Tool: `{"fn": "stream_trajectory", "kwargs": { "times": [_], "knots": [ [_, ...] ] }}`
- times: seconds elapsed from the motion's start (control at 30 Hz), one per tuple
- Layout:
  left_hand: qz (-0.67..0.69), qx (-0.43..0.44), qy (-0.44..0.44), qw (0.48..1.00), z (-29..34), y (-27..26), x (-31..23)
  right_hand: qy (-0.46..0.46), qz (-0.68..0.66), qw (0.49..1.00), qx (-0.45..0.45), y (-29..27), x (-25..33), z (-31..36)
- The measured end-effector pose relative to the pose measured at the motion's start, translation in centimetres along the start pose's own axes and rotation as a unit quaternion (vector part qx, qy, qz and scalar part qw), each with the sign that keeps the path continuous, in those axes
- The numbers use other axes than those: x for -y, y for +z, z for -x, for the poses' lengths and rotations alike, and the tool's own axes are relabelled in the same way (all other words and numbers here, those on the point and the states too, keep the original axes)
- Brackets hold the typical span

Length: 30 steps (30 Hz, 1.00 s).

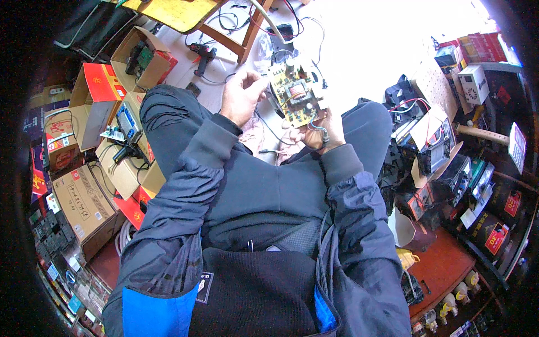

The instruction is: The person sits on the floor and uses a multimeter to test a green circuit board. They connect the multimeter probes to different points on the board, flip the board over to inspect both sides, and adjust the multimeter settings.

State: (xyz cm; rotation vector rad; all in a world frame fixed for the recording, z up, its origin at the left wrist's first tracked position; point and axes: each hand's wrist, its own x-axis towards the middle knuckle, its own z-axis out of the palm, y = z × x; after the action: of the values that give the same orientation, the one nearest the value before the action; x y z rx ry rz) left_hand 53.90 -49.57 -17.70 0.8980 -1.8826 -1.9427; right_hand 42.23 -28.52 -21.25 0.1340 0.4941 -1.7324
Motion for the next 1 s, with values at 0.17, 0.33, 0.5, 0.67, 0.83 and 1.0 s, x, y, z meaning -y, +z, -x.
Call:
{"fn": "stream_trajectory", "kwargs": {
  "times": [0.17,0.33,0.5,0.67,0.83,1.0],
  "knots": [
    [-0.06,0.088,0.104,0.989,2.7,2.2,-1.5,-0.005,0.062,0.995,-0.072,0.7,-0.1,0.0],
    [-0.037,0.094,0.09,0.991,2.4,2.4,-1.3,0.003,0.117,0.985,-0.124,0.8,-0.1,0.0],
    [-0.074,0.085,0.12,0.986,2.3,2.2,-1.3,-0.019,0.103,0.988,-0.116,1.1,-0.3,0.2],
    [-0.087,0.084,0.127,0.984,2.7,2.0,-1.6,-0.016,0.13,0.986,-0.104,1.4,-0.2,0.2],
    [-0.055,0.106,0.083,0.989,2.1,1.8,-1.0,-0.053,0.235,0.962,-0.131,1.2,-0.3,0.3],
    [0.028,0.119,-0.011,0.992,1.1,1.0,0.1,-0.133,0.351,0.911,-0.169,1.2,-0.8,-0.2]
  ]
}}
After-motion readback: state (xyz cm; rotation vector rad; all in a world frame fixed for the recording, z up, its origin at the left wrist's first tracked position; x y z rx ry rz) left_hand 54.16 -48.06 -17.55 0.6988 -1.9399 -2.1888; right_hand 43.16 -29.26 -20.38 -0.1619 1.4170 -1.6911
